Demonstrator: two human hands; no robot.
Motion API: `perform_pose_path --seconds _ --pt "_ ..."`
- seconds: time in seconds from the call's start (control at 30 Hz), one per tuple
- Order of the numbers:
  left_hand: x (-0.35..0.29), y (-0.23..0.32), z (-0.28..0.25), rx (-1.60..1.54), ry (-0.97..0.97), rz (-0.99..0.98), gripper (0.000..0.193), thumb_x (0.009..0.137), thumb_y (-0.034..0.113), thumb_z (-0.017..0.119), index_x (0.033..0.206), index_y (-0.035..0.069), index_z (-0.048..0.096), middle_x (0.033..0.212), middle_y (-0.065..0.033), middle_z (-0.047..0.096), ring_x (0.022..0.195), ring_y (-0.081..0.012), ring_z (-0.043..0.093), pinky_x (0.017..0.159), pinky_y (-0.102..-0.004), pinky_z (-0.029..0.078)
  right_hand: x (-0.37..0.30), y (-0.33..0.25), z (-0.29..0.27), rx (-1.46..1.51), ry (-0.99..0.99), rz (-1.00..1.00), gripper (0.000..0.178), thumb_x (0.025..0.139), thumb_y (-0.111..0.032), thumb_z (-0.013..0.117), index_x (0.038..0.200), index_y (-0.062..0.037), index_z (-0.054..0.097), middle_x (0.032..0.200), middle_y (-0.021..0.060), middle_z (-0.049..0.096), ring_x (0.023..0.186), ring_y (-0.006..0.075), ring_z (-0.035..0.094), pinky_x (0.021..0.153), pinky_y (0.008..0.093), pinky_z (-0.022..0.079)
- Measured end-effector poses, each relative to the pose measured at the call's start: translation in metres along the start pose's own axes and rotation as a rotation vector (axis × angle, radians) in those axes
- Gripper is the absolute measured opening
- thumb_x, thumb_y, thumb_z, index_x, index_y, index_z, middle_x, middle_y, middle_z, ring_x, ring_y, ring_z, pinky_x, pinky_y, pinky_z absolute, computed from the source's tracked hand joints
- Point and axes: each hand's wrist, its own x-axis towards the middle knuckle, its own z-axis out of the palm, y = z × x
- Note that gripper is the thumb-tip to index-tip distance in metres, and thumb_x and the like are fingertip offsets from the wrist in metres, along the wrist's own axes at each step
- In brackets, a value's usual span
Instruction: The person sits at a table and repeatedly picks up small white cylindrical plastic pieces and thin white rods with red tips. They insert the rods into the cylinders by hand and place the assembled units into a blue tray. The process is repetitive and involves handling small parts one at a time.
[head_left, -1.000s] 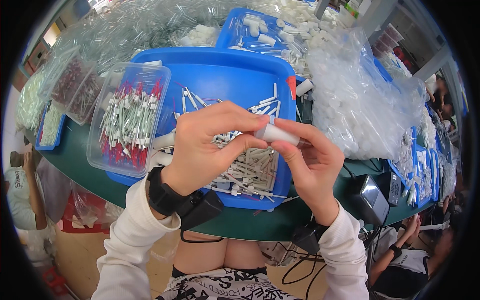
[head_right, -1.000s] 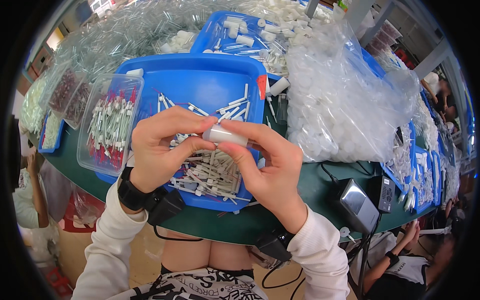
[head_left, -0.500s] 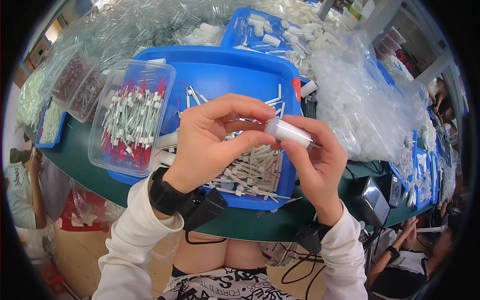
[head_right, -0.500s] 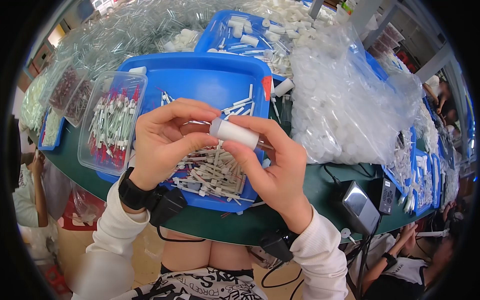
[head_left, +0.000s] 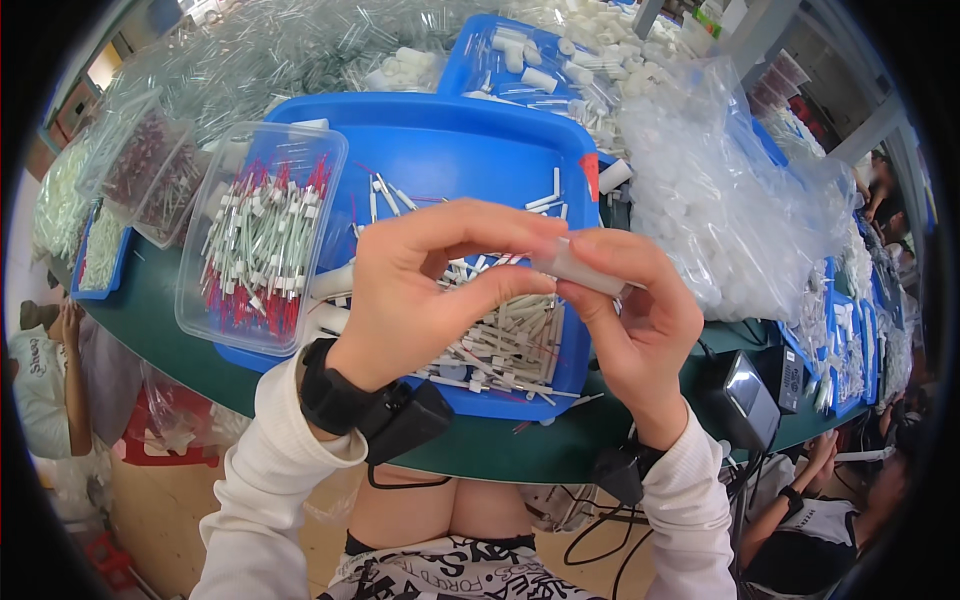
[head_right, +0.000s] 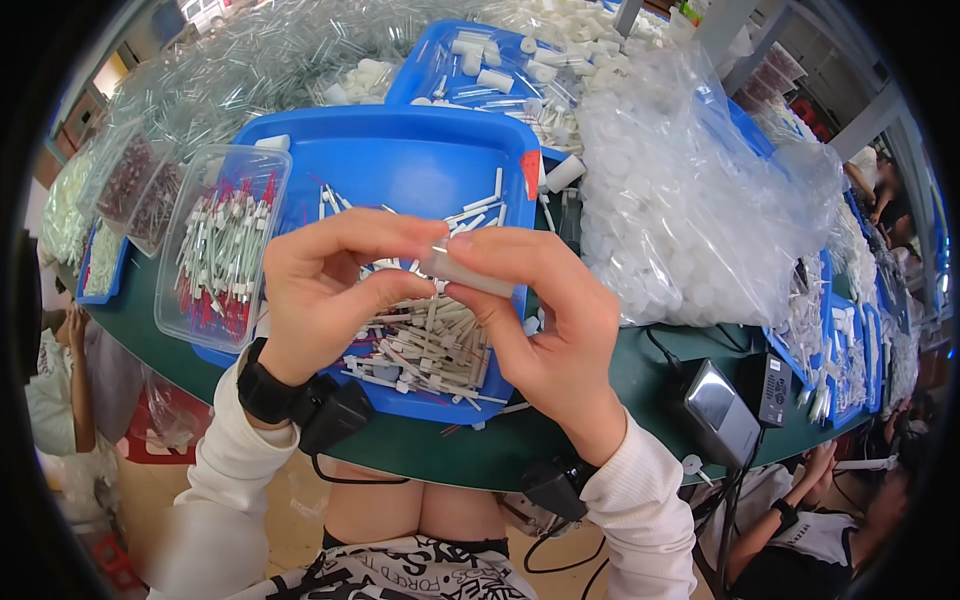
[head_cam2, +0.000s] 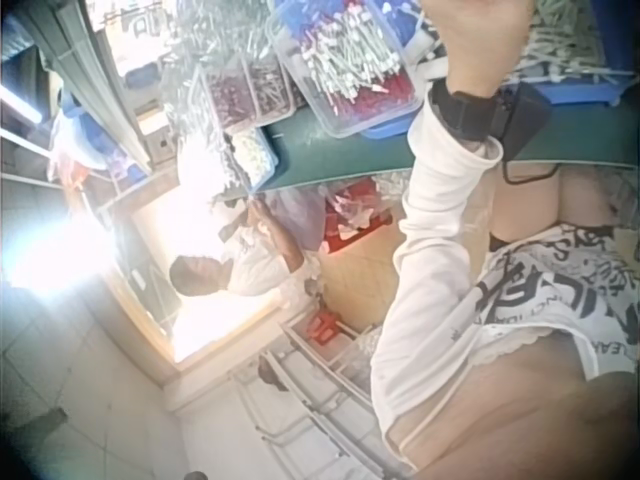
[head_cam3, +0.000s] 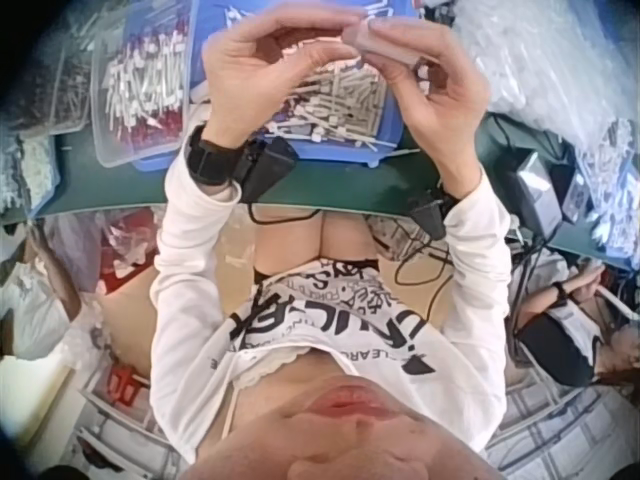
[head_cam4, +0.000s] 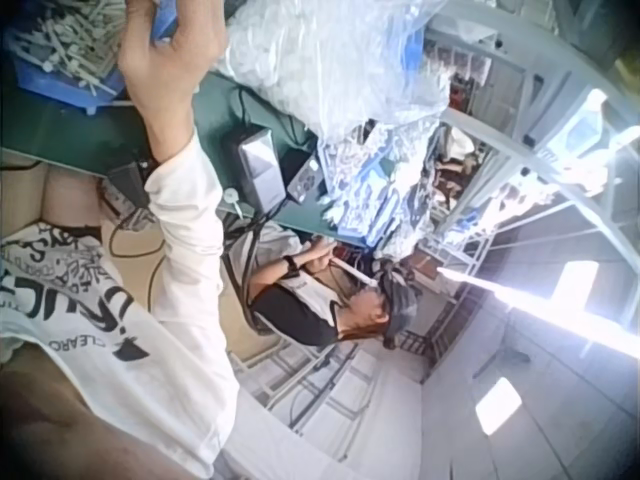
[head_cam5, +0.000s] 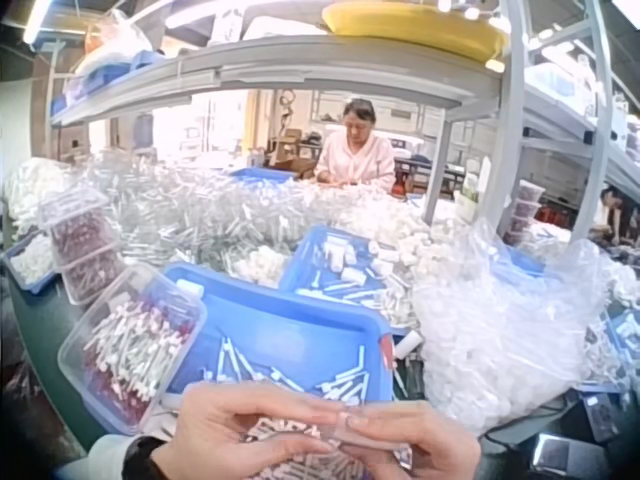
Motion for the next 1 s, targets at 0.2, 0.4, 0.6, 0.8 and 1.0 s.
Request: perform_pose_path --seconds 0.2,0.4,0.6,0.8,1.0 --pt "0.0 0.0 -0.005 -0.174 -0.021 -0.191 0.028 0.07 -0.013 0.064 0.097 -0.007 0.06 0.099 -0.0168 0.061 0.088 -0.0223 0.061 0.075 -0.0299 0.052 0.0 -0.008 0.002 0.043 0.03 0.047 0.029 0.072 0.005 0.067 0.1 0.004 0.059 0.093 0.0119 0.063 0.084 0.0175 0.062 0.073 0.0256 0.048" --pt "-0.003 -0.002 -0.004 -0.043 -0.012 -0.045 0.026 0.068 -0.016 0.064 0.091 -0.005 0.064 0.092 -0.0178 0.062 0.085 -0.0218 0.062 0.073 -0.0298 0.053 -0.004 -0.009 -0.004 0.216 -0.078 0.31 0.025 0.08 0.002 0.06 0.104 0.0055 0.058 0.098 0.0112 0.062 0.086 0.0154 0.06 0.075 0.0249 0.048" --pt "-0.005 -0.002 -0.003 0.121 -0.029 0.052 0.024 0.066 -0.017 0.064 0.086 -0.004 0.066 0.089 -0.0171 0.063 0.082 -0.0228 0.063 0.07 -0.0296 0.054 -0.005 -0.008 -0.005 0.135 -0.074 0.248 0.026 0.078 0.002 0.062 0.104 0.0046 0.059 0.094 0.0118 0.063 0.084 0.0144 0.06 0.071 0.0241 0.048" --pt "-0.002 -0.005 -0.005 0.185 -0.073 0.167 0.03 0.069 -0.016 0.062 0.096 -0.005 0.062 0.098 -0.0187 0.061 0.084 -0.0218 0.063 0.071 -0.0295 0.053 -0.005 -0.006 -0.004 0.016 -0.069 0.167 0.027 0.08 0.001 0.059 0.106 0.0038 0.057 0.093 0.0106 0.063 0.08 0.0135 0.061 0.067 0.0229 0.047" --pt "0.002 0.001 0.005 -0.195 0.028 -0.052 0.051 0.072 -0.011 0.063 0.12 -0.004 0.047 0.103 -0.0181 0.059 0.086 -0.0175 0.06 0.074 -0.0271 0.051 0.001 -0.023 0.007 0.594 -0.122 0.663 0.033 0.092 -0.019 0.041 0.116 0.0034 0.049 0.09 0.0061 0.055 0.079 0.0103 0.05 0.071 0.0247 0.042"
